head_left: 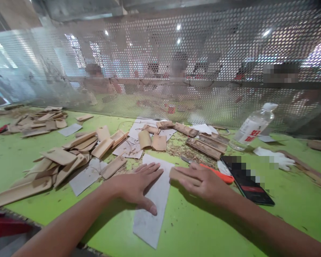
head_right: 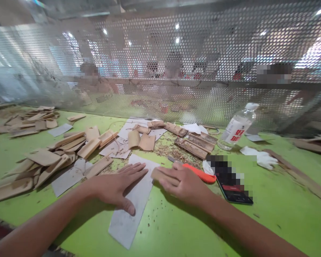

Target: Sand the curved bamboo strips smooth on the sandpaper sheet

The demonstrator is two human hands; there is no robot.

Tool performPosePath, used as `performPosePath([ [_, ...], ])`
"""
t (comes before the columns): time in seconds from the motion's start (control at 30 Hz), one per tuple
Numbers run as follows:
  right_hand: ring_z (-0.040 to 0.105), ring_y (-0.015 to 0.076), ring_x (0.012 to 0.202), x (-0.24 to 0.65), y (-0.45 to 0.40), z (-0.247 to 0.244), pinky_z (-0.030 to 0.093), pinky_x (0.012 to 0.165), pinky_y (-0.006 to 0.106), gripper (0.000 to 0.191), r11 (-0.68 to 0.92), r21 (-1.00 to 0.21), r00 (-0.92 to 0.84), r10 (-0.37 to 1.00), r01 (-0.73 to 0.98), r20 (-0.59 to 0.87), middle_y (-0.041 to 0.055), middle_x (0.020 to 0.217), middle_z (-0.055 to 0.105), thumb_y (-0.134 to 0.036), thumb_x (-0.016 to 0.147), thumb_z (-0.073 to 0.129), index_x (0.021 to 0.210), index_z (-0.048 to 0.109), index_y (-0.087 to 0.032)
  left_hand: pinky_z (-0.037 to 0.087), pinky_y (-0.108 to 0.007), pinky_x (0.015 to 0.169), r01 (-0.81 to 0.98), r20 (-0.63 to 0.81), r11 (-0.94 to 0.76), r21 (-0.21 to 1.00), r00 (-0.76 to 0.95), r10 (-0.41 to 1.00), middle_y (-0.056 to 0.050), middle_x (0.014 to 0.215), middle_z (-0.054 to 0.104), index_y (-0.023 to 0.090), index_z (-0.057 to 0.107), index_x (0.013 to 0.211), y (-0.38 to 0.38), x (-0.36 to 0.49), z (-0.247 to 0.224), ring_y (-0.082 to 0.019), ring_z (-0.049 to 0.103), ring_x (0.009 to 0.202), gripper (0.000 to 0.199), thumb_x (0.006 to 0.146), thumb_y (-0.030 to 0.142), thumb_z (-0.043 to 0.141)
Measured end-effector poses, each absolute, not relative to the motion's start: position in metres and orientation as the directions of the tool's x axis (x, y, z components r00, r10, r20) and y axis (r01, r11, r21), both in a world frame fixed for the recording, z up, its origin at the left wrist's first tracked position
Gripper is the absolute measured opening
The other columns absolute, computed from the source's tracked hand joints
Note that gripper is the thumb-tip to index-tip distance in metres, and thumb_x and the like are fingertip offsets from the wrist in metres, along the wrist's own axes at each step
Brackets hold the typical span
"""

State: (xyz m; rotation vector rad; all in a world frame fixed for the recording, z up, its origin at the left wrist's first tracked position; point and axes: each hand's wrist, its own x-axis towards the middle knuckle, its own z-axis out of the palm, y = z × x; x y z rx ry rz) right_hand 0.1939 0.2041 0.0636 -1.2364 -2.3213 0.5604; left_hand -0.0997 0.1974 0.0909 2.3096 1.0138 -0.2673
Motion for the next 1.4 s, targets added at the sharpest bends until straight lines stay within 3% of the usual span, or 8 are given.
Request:
performPosePath([
  [0.1,0.062,0.0213,0.072,0.186,0.198,0.056,0.050,0.066,0.033,0.041,0.602,-0.371,-0.609,0.785,0.707,0.115,0.0092,0.089,0.067,-0.050,0.094,0.062,0.130,0.073,-0.033,0.004,-0.054,0.124,0.724,-0.402,-0.538,0.431,0.688,0.604,-0.015,0.167,-0.013,0.014,0.000,0.165,0.196,-0.097,0.088,-0.036,-0.008,0.155,0.128,0.078,0.083,0.064],
  [0.23,0.058,0.0201,0.066,0.174,0.179,0.058,0.045,0.061,0.031,0.042,0.681,-0.300,-0.666,0.727,0.668,0.166,0.0084,0.083,0.064,-0.048,0.097,0.057,0.133,0.072,-0.030,0.004,-0.057,0.124,0.729,-0.406,-0.539,0.422,0.684,0.607,-0.018,0.166,-0.014,0.011,-0.001,0.165,0.195,-0.095,0.085,-0.038,-0.012,0.153,0.128,0.079,0.081,0.064],
  [0.33,0.056,0.0185,0.061,0.172,0.173,0.058,0.041,0.056,0.029,0.043,0.730,-0.303,-0.725,0.672,0.613,0.151,0.0079,0.083,0.064,-0.048,0.097,0.057,0.134,0.070,-0.032,0.003,-0.057,0.124,0.716,-0.401,-0.544,0.438,0.697,0.594,-0.020,0.166,-0.013,0.011,-0.001,0.165,0.195,-0.096,0.083,-0.039,-0.014,0.152,0.130,0.078,0.081,0.066],
  [0.53,0.052,0.0192,0.061,0.172,0.177,0.057,0.040,0.055,0.029,0.041,0.684,-0.289,-0.646,0.729,0.670,0.228,0.0097,0.080,0.065,-0.048,0.099,0.054,0.127,0.075,-0.028,0.002,-0.059,0.123,0.701,-0.370,-0.543,0.463,0.709,0.601,-0.020,0.165,-0.014,0.014,-0.001,0.165,0.195,-0.096,0.081,-0.040,-0.014,0.152,0.127,0.079,0.081,0.064],
  [0.67,0.052,0.0179,0.060,0.168,0.171,0.059,0.038,0.054,0.028,0.042,0.756,-0.321,-0.752,0.638,0.571,0.164,0.0075,0.081,0.064,-0.048,0.098,0.055,0.134,0.070,-0.031,0.002,-0.057,0.123,0.718,-0.413,-0.539,0.441,0.696,0.588,-0.021,0.164,-0.016,0.010,-0.003,0.164,0.195,-0.094,0.083,-0.039,-0.017,0.151,0.130,0.078,0.079,0.067],
  [0.8,0.052,0.0183,0.060,0.170,0.173,0.059,0.038,0.054,0.028,0.043,0.682,-0.277,-0.653,0.730,0.677,0.201,0.0091,0.081,0.063,-0.048,0.098,0.054,0.130,0.073,-0.027,0.001,-0.058,0.123,0.712,-0.394,-0.530,0.461,0.699,0.597,-0.018,0.166,-0.014,0.013,-0.003,0.165,0.195,-0.095,0.081,-0.040,-0.015,0.151,0.127,0.079,0.077,0.067],
  [0.97,0.050,0.0163,0.059,0.169,0.173,0.057,0.038,0.054,0.027,0.043,0.752,-0.297,-0.738,0.650,0.589,0.182,0.0071,0.084,0.064,-0.047,0.097,0.057,0.135,0.069,-0.031,0.002,-0.058,0.123,0.693,-0.368,-0.548,0.468,0.717,0.592,-0.020,0.166,-0.013,0.012,-0.001,0.165,0.194,-0.096,0.079,-0.040,-0.014,0.152,0.127,0.079,0.077,0.066],
  [1.4,0.054,0.0184,0.063,0.179,0.170,0.054,0.039,0.055,0.028,0.044,0.728,-0.213,-0.690,0.686,0.652,0.231,0.0090,0.087,0.063,-0.049,0.100,0.054,0.136,0.069,-0.027,0.005,-0.055,0.123,0.745,-0.390,-0.522,0.414,0.664,0.638,-0.019,0.166,-0.012,0.011,0.000,0.165,0.194,-0.094,0.083,-0.036,-0.011,0.154,0.127,0.079,0.078,0.066],
])
